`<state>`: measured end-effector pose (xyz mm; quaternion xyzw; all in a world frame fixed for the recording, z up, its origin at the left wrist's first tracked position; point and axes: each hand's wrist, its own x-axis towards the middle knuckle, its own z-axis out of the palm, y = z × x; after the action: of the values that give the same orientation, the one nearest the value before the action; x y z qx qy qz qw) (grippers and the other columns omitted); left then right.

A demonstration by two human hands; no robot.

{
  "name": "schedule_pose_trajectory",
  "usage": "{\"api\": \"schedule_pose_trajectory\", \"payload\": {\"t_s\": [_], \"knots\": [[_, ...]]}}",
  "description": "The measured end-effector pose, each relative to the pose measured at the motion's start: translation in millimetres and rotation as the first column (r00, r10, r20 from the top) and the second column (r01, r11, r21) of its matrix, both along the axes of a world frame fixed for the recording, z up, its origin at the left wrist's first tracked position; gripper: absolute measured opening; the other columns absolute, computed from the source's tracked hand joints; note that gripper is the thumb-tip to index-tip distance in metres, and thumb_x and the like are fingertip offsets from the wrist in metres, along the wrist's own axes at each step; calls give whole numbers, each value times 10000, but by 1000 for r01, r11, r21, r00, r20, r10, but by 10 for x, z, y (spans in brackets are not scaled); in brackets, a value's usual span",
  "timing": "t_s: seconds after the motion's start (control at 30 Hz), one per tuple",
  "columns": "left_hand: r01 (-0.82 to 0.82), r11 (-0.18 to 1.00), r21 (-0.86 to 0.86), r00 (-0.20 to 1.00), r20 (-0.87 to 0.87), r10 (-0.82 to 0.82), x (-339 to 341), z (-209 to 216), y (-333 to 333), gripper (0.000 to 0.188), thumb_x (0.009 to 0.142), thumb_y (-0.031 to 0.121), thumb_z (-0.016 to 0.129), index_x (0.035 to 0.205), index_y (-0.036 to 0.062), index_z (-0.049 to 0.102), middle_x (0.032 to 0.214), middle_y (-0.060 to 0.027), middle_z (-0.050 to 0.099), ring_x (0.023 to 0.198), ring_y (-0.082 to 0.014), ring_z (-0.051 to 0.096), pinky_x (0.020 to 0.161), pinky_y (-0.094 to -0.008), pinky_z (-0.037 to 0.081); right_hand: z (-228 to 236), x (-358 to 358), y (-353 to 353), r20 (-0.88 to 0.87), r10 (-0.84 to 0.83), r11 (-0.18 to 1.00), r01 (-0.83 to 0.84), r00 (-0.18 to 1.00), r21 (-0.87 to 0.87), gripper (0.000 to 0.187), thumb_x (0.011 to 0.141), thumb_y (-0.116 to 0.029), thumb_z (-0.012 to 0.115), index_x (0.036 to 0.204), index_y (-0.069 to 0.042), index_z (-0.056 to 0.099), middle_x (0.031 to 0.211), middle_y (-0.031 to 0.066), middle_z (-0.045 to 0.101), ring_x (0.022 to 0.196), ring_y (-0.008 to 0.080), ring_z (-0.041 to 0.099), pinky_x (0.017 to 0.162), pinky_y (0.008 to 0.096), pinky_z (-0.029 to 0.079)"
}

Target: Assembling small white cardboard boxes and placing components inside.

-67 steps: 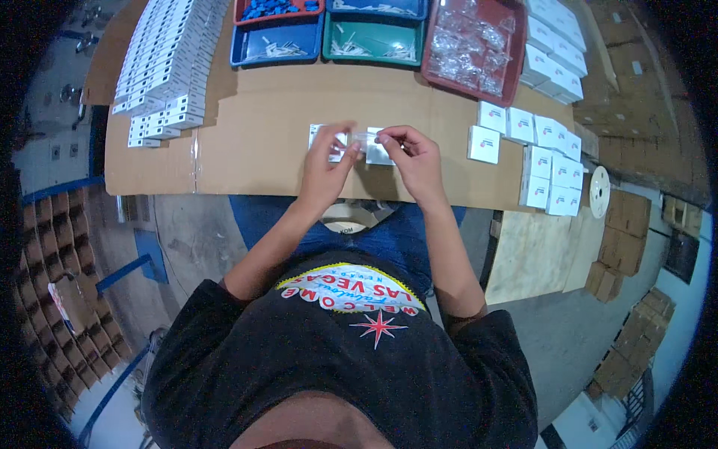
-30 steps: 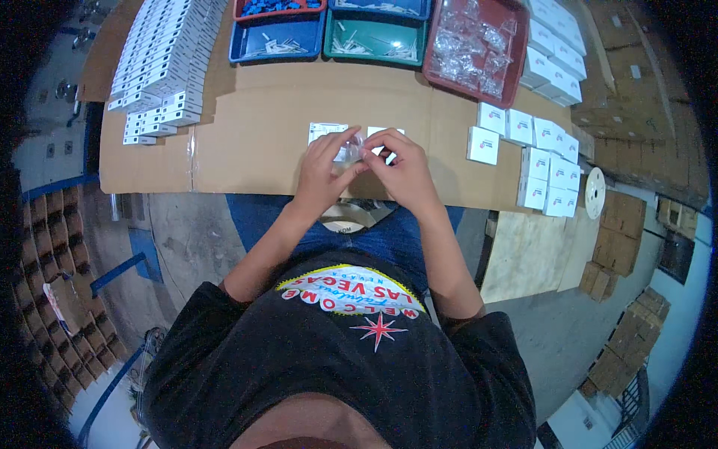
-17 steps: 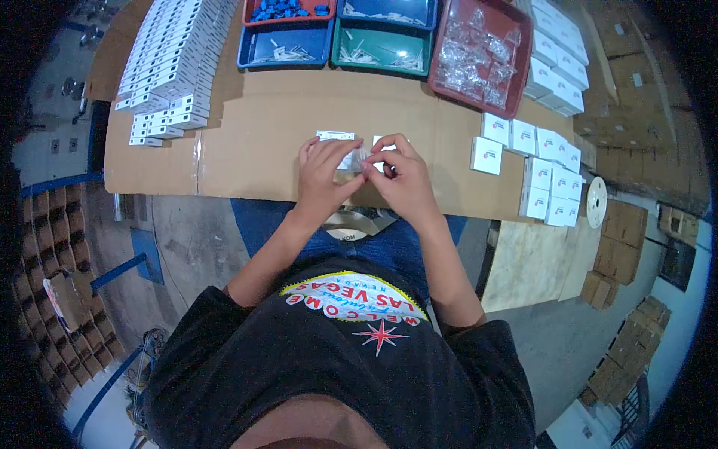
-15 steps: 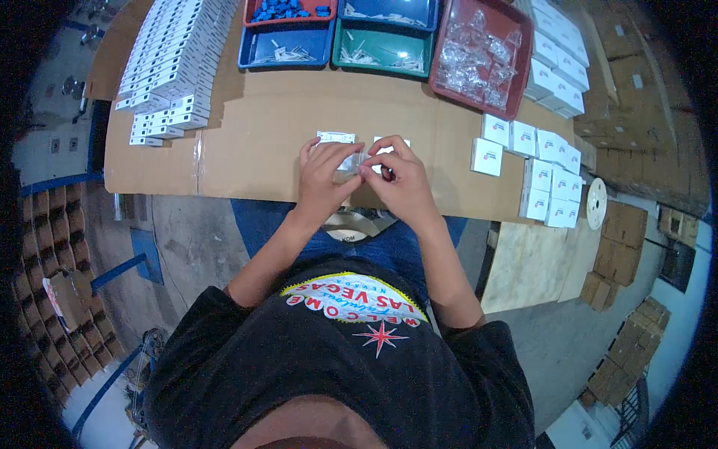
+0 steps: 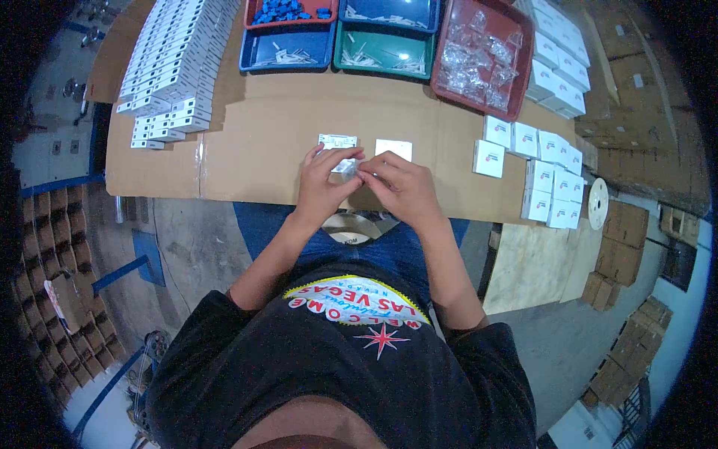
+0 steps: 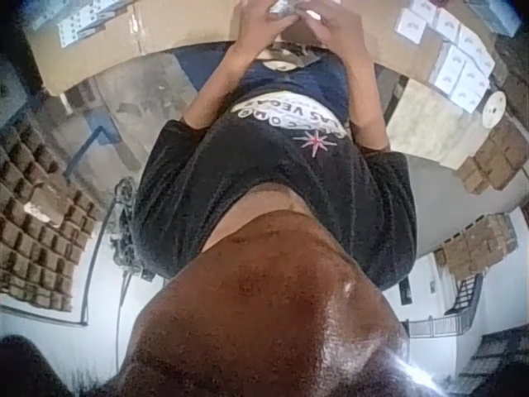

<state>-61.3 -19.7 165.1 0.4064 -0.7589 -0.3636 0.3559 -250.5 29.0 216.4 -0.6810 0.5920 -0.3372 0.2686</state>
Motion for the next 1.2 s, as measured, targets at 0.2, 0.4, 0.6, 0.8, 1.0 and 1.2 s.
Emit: {"api": "schedule_pose_trajectory", "payload": {"t_s": [0.2, 0.4, 0.6, 0.8, 1.0, 1.2], "knots": [[36, 993, 109, 999, 0, -36, 36, -30, 3, 347, 812, 194, 810, 1145, 116, 757, 1141, -51, 771, 1110, -244, 701, 1153, -471, 383, 25, 24, -26, -56, 10, 999, -7, 998, 53, 130, 910, -155, 748, 1027, -107, 780, 1006, 24, 737, 752, 232, 726, 642, 336, 562], [-44, 971, 234, 978, -187, 90, 73, -224, -5, 337, 831, 161, 829, 1143, 74, 736, 1055, -92, 758, 1019, -245, 710, 995, -424, 508, 23, 5, -277, 107, -9, 1000, 8, 994, 4, 152, 933, -143, 726, 1056, -60, 759, 1016, 72, 739, 746, 204, 700, 639, 316, 542], [-308, 948, 86, 926, -200, 319, 307, -619, -99, 377, 845, 97, 844, 1181, 10, 696, 1085, -108, 703, 982, -235, 690, 887, -344, 550, -443, -341, -1081, 53, -163, 986, 164, 985, -13, 181, 960, -147, 722, 1109, -57, 770, 994, 61, 752, 691, 119, 613, 619, 271, 473], [-420, 900, 118, 875, -212, 436, 494, -960, -146, 374, 854, 85, 833, 1187, -1, 687, 1074, -111, 691, 975, -222, 683, 874, -332, 548, -899, -558, -2156, -246, -140, 988, 121, 959, -92, 202, 946, -158, 675, 1117, -107, 771, 1015, 139, 759, 907, 306, 723, 797, 395, 559], [-449, 884, 128, 863, -196, 466, 457, -959, -176, 411, 844, 98, 846, 1206, 8, 675, 1067, -99, 689, 943, -203, 686, 846, -323, 553, -1011, -600, -2715, -523, -8, 970, 134, 852, 205, 231, 910, -128, 627, 1072, -149, 790, 1071, 140, 764, 1047, 354, 711, 890, 460, 560], [-428, 890, 156, 873, -185, 452, 461, -908, -182, 393, 849, 96, 840, 1197, 9, 678, 1039, -89, 695, 940, -184, 681, 852, -319, 550, -1013, -670, -2795, -627, 67, 978, 74, 776, 196, 194, 886, -160, 669, 1037, -148, 790, 1080, 121, 767, 1051, 340, 714, 878, 457, 565]]}}
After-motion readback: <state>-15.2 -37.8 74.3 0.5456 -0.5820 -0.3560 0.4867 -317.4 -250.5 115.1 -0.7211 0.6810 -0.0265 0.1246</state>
